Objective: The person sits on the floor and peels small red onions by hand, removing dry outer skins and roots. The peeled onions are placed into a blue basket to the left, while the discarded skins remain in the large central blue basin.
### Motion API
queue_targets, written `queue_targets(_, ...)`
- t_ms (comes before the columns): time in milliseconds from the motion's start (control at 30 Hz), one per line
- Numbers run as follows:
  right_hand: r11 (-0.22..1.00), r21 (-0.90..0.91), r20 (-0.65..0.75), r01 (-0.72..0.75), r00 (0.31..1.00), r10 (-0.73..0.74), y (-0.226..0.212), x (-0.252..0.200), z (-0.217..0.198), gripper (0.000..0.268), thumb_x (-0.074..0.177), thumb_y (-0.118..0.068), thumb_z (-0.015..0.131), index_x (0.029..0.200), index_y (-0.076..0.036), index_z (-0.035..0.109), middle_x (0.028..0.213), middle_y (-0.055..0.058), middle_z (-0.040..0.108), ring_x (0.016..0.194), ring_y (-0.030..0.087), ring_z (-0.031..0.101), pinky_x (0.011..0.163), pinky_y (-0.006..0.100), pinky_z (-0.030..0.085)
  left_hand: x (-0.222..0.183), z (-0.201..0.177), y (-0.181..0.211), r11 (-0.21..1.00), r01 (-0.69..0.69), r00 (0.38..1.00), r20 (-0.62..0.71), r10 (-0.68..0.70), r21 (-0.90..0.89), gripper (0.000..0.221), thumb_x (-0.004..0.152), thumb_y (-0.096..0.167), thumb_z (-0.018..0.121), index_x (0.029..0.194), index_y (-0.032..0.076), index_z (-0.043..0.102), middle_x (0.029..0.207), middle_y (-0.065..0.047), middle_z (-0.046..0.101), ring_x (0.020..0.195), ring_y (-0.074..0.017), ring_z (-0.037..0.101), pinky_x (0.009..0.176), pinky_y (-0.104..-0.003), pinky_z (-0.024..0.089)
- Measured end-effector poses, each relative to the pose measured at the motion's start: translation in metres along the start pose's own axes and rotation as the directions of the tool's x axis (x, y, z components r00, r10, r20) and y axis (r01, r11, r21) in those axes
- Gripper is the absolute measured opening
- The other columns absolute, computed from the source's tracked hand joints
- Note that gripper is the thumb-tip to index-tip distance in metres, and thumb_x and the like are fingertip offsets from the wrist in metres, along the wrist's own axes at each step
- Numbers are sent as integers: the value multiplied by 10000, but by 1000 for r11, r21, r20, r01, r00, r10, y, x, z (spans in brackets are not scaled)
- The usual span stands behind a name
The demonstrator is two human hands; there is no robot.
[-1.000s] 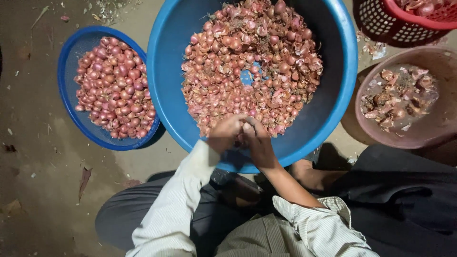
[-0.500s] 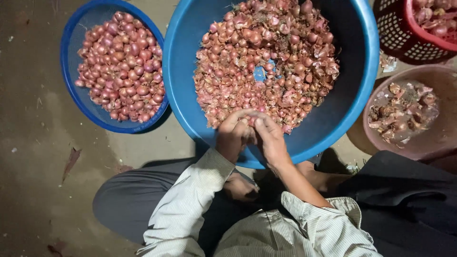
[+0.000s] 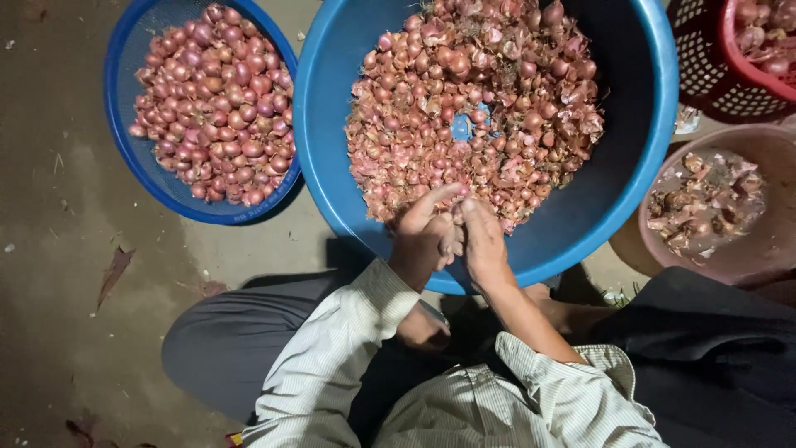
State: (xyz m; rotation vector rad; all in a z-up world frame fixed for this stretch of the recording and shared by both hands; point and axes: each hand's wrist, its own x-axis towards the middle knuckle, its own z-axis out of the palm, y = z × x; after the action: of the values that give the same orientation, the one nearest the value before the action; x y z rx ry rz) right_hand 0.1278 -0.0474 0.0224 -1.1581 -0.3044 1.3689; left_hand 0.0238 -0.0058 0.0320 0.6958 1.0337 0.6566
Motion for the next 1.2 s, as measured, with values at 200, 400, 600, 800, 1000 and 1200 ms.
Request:
queue_targets(200, 950, 235, -177, -206, 952, 250, -1, 3, -4, 414, 1070, -396, 474, 732, -157, 475, 508, -46, 287, 337, 77, 294, 281, 303, 331, 2, 2, -5, 983, -83, 995, -43, 91, 164, 396, 1007, 98, 473, 1379, 82, 609, 456, -117, 480, 341, -211, 487, 253, -245, 359)
queue_targets(400, 980, 160, -254, -120, 954, 158, -1, 0, 1, 371, 1052, -337, 578, 780, -86, 550, 478, 55, 413, 327, 129, 367, 286, 266, 359, -4, -5, -9, 316, -476, 843, 324, 428, 821, 428, 973, 205, 671, 1395, 166, 613, 1023, -175, 733, 956, -352, 734, 813, -437, 605)
queue_targets(600, 985, 166, -234, -38, 969, 76, 21, 5, -18, 270, 1066, -227, 584, 847, -72, 612, 540, 35, 430, 360, 93, 394, 317, 203, 373, 1, -2, -11, 309, -522, 824, 376, 423, 795, 282, 977, 280, 679, 1253, 225, 691, 990, -31, 739, 944, -246, 746, 812, -363, 604)
queue_targets(800, 939, 334, -106, -79, 987, 121, 8, -6, 2, 321, 1077, -245, 544, 829, -49, 600, 554, 41, 344, 376, 106, 352, 375, 239, 377, -7, 22, 28, 686, -46, 969, -135, 207, 726, 150, 965, 248, 597, 923, 182, 725, 567, -79, 679, 605, -247, 735, 623, -351, 606)
queue_targets(1000, 950, 298, -45, -95, 993, 113, 0, -3, -2, 344, 1107, -303, 483, 916, -31, 569, 559, 45, 376, 385, 133, 395, 338, 302, 448, -4, 26, 29, 850, 20, 949, -279, 150, 527, 197, 974, 266, 600, 843, 139, 673, 555, -146, 630, 493, -225, 644, 507, -333, 536)
queue_targets(1200, 993, 120, -25, -8, 1000, 11, 13, 5, -9, 269, 1094, -241, 494, 1007, -15, 612, 699, 40, 394, 478, 126, 482, 389, 300, 519, 5, 17, 16, 897, -96, 970, -162, 182, 431, 260, 982, 110, 555, 755, 22, 645, 538, -186, 669, 358, -207, 639, 281, -264, 504)
